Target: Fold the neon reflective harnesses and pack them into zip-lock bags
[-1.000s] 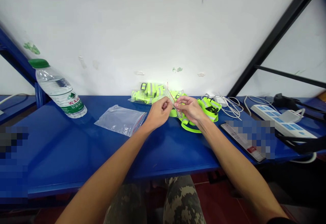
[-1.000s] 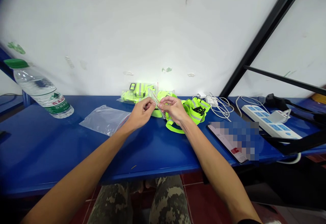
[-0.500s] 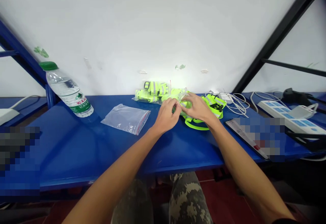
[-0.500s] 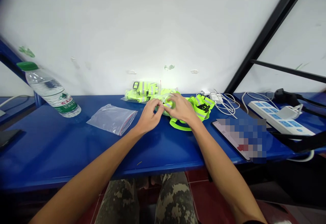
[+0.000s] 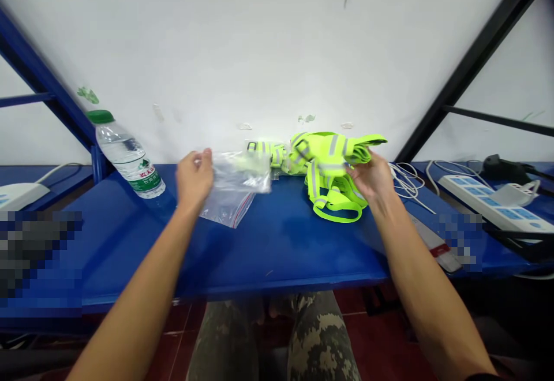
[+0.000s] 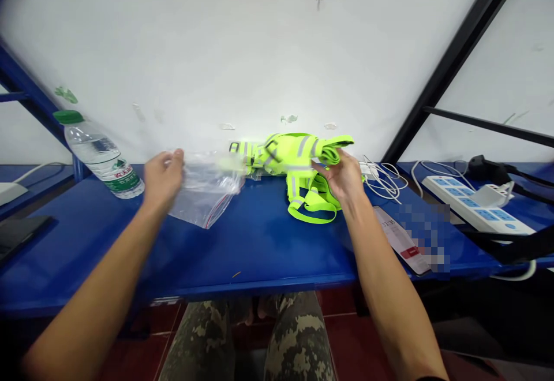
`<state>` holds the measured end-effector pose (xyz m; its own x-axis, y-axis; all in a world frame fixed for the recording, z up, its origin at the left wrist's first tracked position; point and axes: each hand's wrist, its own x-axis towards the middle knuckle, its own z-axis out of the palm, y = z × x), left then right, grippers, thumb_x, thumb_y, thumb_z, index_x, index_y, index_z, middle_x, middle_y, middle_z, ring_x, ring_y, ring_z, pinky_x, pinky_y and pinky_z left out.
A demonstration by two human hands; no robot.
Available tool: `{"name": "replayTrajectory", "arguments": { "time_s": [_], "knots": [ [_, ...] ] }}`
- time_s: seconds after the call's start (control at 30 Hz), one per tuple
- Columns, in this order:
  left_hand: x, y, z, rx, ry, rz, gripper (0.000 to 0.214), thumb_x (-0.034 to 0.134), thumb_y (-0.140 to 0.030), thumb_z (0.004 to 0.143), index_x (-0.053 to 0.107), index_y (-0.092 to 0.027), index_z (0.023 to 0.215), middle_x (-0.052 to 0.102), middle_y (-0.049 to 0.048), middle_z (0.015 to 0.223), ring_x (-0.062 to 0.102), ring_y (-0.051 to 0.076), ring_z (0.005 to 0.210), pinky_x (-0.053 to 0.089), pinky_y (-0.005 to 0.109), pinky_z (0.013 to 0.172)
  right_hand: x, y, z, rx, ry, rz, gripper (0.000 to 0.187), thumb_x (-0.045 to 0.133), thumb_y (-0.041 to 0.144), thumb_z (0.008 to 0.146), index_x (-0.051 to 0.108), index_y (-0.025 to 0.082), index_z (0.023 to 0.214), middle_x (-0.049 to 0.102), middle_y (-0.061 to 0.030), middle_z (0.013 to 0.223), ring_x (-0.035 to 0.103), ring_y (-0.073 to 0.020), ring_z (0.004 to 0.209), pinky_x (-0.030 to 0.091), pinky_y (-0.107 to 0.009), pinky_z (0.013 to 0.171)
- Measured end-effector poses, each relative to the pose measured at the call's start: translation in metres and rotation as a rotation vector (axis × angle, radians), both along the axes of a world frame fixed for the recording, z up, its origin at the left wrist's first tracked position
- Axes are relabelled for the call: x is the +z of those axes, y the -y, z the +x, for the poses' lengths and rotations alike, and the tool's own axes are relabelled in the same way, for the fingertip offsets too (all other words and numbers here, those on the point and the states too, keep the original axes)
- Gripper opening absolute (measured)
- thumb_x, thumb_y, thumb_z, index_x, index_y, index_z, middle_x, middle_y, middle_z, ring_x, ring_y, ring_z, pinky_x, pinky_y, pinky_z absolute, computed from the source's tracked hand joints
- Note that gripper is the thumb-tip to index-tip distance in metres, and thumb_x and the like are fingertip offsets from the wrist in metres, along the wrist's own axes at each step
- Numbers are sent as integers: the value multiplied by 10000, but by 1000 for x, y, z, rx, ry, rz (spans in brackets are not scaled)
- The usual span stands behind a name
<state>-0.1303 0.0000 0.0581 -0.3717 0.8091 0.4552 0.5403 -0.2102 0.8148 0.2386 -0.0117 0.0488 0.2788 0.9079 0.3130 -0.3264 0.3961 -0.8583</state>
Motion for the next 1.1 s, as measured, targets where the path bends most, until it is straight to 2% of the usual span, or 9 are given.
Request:
{"name": "replayTrajectory", "arguments": {
  "time_s": [0.1, 0.17, 0.27, 0.37, 0.57, 0.73, 0.87, 1.0, 1.1],
  "knots": [
    [13, 16, -29, 144, -360, -268, 488, 694, -594, 724, 603, -143, 887, 646, 210, 985, 576, 429, 1081, 473, 539, 891, 0, -6, 2, -70, -104, -105, 179, 667, 337, 755, 627, 220, 884, 730, -28, 882, 723, -206, 825, 626, -364, 726],
    [18, 26, -12, 148, -471, -97, 651, 709, -584, 717, 579, -114, 1149, 544, 265, 1304, 403, 475, 1319, 367, 616, 1034, -1, -6, -12, -92, -106, -133, 192, 668, 367, 783, 605, 209, 871, 714, -15, 787, 710, -181, 686, 630, -349, 660],
    [18, 32, 51, -295, -500, 131, 879, 727, -580, 712, 429, -139, 1411, 424, 208, 1493, 370, 381, 1393, 323, 520, 1132, -5, 1, -43, -59, -28, -111, 297, 669, 474, 816, 577, 192, 835, 661, 9, 661, 652, -145, 543, 606, -307, 541],
    [6, 25, 108, -733, -376, 38, 906, 770, -529, 687, 428, -159, 1440, 544, 166, 1406, 563, 320, 1221, 450, 423, 1024, -9, 8, -59, -27, 50, -124, 374, 690, 543, 798, 531, 206, 819, 572, 62, 560, 569, -108, 431, 525, -236, 410],
    [-23, 7, 132, -1005, 121, -155, 339, 662, -410, 817, 678, -146, 1029, 721, 43, 906, 652, 179, 764, 517, 271, 688, -3, 5, -38, -295, 40, -147, 461, 755, 574, 724, 458, 224, 768, 427, 113, 512, 388, -44, 333, 289, -147, 279],
    [-28, 7, 131, -986, 514, -448, 322, 574, -476, 889, 609, -156, 885, 545, -27, 514, 338, 61, 325, 299, 203, 348, 8, 13, -33, -189, 177, 46, 490, 633, 669, 781, 542, 223, 962, 663, -42, 877, 699, -183, 822, 602, -315, 678],
    [-30, 6, 129, -996, 626, -599, 223, 679, -338, 818, 638, -136, 904, 661, 41, 698, 583, 114, 521, 488, 230, 482, 4, 27, -43, -83, 867, 278, 526, 720, 448, 756, 570, 240, 1216, 642, -99, 1259, 587, -273, 1224, 489, -482, 1032],
    [-34, 5, 127, -948, 613, -582, 465, 734, -147, 678, 634, -177, 1131, 711, 59, 946, 685, 186, 804, 577, 337, 722, -7, 23, -49, -126, 1281, 268, 455, 611, 172, 724, 631, 197, 1178, 677, -112, 1199, 634, -297, 1117, 480, -503, 999],
    [-36, 5, 127, -904, 338, -332, 616, 646, -40, 631, 624, -184, 1229, 712, 76, 1085, 671, 243, 1003, 541, 413, 912, -7, 10, -41, -300, 1072, 122, 401, 570, 165, 694, 656, 187, 1085, 711, -71, 943, 676, -241, 840, 544, -428, 825]
  ]
}}
